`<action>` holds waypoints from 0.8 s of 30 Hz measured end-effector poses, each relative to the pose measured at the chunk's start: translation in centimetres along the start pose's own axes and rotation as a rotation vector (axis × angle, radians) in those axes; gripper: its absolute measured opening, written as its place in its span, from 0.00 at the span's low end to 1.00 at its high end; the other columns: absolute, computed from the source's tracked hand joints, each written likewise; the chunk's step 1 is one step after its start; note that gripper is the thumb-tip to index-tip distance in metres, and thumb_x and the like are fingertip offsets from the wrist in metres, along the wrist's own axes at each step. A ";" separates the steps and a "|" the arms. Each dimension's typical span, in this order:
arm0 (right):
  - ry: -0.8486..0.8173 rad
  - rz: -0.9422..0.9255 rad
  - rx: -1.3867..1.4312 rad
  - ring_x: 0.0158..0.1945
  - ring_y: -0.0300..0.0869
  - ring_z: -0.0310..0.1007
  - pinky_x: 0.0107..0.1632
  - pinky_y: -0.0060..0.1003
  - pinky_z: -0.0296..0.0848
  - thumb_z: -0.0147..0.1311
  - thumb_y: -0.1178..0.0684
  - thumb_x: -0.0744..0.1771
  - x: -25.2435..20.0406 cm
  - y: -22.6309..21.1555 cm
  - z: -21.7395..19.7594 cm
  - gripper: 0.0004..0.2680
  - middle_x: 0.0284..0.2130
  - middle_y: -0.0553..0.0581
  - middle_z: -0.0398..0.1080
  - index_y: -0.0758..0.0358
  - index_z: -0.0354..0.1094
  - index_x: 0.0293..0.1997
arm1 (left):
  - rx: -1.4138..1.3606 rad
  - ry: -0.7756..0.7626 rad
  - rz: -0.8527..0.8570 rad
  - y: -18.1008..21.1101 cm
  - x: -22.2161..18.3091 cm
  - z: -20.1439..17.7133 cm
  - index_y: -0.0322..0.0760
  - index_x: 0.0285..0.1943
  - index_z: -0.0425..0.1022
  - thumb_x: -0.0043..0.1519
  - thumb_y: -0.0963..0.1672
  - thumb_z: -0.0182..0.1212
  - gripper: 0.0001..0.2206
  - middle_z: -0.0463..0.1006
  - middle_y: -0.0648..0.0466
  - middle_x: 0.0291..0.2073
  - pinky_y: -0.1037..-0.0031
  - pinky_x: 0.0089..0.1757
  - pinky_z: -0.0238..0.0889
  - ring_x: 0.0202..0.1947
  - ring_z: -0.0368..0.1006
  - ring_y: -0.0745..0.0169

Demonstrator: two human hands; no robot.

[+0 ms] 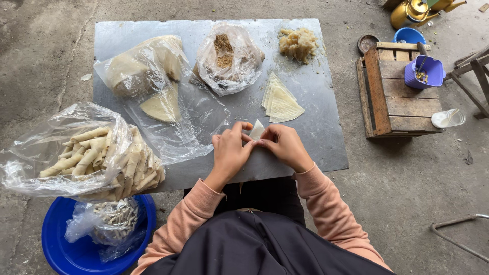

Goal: The person places a small amount of filling onto a triangular piece of dough, folds the sides, and rolls it into a cylinder, before placing the finished roll into a plastic bag.

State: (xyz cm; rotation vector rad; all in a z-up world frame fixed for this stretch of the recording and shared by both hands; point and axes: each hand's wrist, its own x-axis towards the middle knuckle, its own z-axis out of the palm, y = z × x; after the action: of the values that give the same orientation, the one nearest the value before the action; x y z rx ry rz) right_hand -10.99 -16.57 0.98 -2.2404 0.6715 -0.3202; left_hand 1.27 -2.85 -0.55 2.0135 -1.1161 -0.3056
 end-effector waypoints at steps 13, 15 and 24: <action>0.331 -0.129 -0.213 0.45 0.45 0.68 0.48 0.42 0.58 0.66 0.54 0.63 -1.4 0.8 2.4 0.03 0.34 0.48 0.68 0.57 0.77 0.34 | 0.127 0.119 0.137 -0.5 -0.5 1.3 0.46 0.54 0.76 0.59 0.43 0.67 0.14 0.82 0.65 0.33 0.65 0.47 0.47 0.41 0.71 0.67; 0.337 -0.104 -0.147 0.45 0.46 0.66 0.48 0.43 0.57 0.68 0.53 0.61 -0.8 0.8 2.0 0.05 0.35 0.51 0.66 0.58 0.77 0.33 | 0.033 0.135 0.079 -0.1 0.1 1.1 0.46 0.53 0.75 0.57 0.44 0.67 0.14 0.82 0.66 0.33 0.63 0.46 0.46 0.40 0.70 0.66; 0.313 -0.247 -0.304 0.49 0.46 0.64 0.52 0.43 0.56 0.66 0.54 0.61 -1.6 1.1 1.5 0.05 0.41 0.50 0.66 0.55 0.78 0.36 | 0.268 0.205 0.334 -1.0 -0.9 2.0 0.46 0.56 0.76 0.57 0.43 0.67 0.17 0.81 0.66 0.34 0.61 0.44 0.44 0.45 0.68 0.65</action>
State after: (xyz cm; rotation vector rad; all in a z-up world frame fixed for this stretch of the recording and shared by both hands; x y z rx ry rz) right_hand -12.06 -15.41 -0.84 -2.5995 0.6363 -0.7470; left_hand 0.28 -2.83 -2.74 1.9862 -1.3895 0.2280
